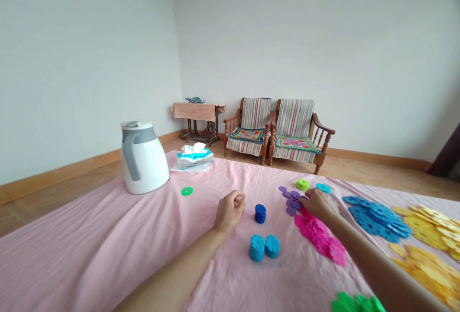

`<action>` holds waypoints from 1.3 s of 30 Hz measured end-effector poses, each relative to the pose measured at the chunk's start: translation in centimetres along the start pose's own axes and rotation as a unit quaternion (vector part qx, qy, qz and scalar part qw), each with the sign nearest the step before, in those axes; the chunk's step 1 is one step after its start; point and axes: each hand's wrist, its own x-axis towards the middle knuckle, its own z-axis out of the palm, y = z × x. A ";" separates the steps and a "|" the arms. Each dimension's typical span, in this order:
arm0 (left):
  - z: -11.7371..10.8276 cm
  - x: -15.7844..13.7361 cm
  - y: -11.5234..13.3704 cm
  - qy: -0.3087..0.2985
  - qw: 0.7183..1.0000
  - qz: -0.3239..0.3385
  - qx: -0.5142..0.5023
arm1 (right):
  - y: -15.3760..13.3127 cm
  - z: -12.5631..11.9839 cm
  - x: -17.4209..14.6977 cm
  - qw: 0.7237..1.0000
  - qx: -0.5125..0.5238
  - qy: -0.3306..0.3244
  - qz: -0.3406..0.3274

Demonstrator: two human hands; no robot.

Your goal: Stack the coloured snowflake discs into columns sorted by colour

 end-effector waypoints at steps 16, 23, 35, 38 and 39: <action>0.1 0.0 -0.4 -0.004 1.000 0.000 0.004 | -0.6 -1.0 0.0 0.996 0.082 0.030 0.015; 0.1 0.1 -0.4 -0.004 1.000 0.003 0.001 | -5.8 2.1 0.4 0.984 0.160 -0.038 -0.065; 0.1 0.0 -0.3 -0.009 1.000 0.008 0.007 | -2.8 0.6 0.2 0.990 0.110 -0.024 -0.084; 0.1 0.0 -0.3 -0.009 1.000 0.009 0.010 | -2.0 -0.4 -0.7 0.988 0.094 -0.029 -0.120; 0.1 0.0 -0.3 -0.009 1.000 0.008 0.012 | -1.8 -0.6 -1.0 0.986 0.093 -0.032 -0.133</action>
